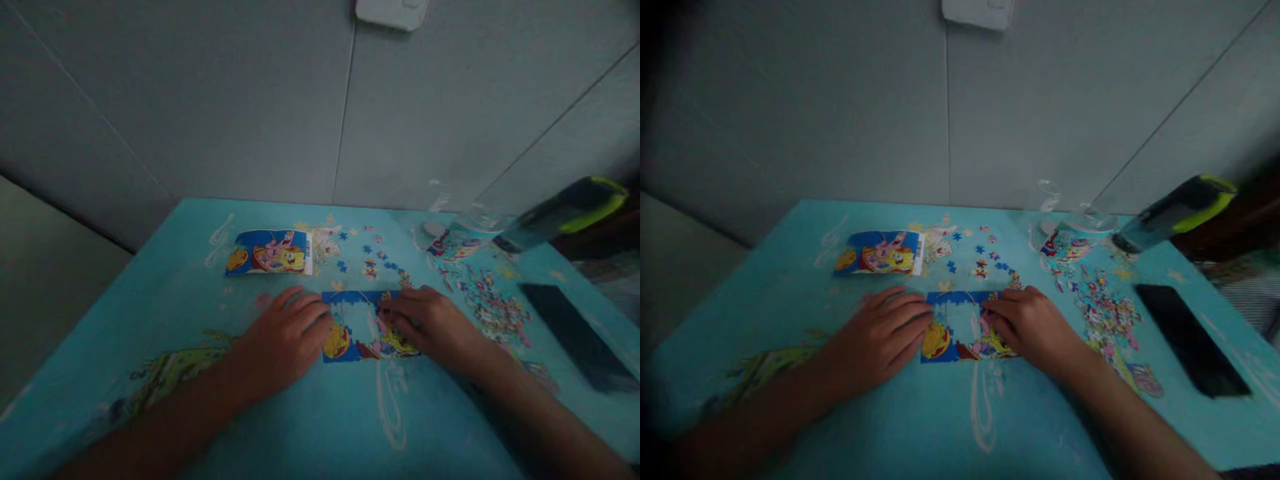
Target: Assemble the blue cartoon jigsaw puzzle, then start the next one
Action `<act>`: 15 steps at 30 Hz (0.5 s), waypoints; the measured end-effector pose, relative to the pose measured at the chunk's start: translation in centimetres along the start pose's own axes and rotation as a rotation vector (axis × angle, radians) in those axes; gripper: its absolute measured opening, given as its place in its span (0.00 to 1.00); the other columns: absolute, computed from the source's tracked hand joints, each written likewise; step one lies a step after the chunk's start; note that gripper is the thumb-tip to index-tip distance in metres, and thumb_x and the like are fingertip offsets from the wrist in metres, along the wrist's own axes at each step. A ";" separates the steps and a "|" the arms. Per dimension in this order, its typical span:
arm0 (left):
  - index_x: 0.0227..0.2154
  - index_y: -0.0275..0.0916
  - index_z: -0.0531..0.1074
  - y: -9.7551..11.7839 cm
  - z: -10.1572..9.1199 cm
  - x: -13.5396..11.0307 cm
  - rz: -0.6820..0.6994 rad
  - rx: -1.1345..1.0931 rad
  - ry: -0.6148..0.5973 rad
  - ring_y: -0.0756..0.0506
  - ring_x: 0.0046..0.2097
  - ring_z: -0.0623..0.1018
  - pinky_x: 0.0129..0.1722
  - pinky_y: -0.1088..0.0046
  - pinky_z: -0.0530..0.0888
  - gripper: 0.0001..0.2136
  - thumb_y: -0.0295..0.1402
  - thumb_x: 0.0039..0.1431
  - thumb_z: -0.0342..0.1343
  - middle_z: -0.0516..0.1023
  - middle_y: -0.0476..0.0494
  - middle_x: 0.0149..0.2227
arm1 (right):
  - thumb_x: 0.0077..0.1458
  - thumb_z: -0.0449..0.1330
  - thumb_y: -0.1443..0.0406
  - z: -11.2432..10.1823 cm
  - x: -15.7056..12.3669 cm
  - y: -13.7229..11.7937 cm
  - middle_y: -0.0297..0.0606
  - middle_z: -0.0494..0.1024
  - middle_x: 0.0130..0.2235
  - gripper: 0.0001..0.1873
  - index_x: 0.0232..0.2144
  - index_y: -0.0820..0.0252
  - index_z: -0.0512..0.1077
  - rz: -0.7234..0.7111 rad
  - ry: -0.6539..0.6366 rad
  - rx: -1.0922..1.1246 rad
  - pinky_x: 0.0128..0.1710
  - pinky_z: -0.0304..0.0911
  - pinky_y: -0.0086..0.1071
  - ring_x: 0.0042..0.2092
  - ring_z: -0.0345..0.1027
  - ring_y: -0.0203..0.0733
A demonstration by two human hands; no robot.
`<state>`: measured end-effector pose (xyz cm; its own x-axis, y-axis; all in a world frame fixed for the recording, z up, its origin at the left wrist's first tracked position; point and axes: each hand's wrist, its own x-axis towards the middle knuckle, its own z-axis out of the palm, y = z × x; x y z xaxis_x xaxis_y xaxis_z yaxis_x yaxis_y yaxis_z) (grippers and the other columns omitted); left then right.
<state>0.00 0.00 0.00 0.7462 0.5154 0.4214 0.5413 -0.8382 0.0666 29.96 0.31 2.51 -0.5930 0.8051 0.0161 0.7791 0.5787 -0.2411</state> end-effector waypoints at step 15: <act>0.41 0.34 0.75 2.5 -1.6 -0.2 0.374 -0.068 -0.058 0.46 0.41 0.76 0.48 0.61 0.75 0.07 0.27 0.66 0.53 0.79 0.42 0.38 | 0.66 0.54 0.65 -0.3 -0.5 0.2 0.38 0.80 0.39 0.12 0.46 0.53 0.76 0.020 0.115 0.066 0.43 0.64 0.40 0.39 0.73 0.43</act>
<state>0.55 -2.48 1.51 0.9089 0.1797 0.3763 0.2023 -0.9791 -0.0212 30.44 0.09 2.73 -0.5472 0.8283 0.1205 0.7734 0.5554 -0.3055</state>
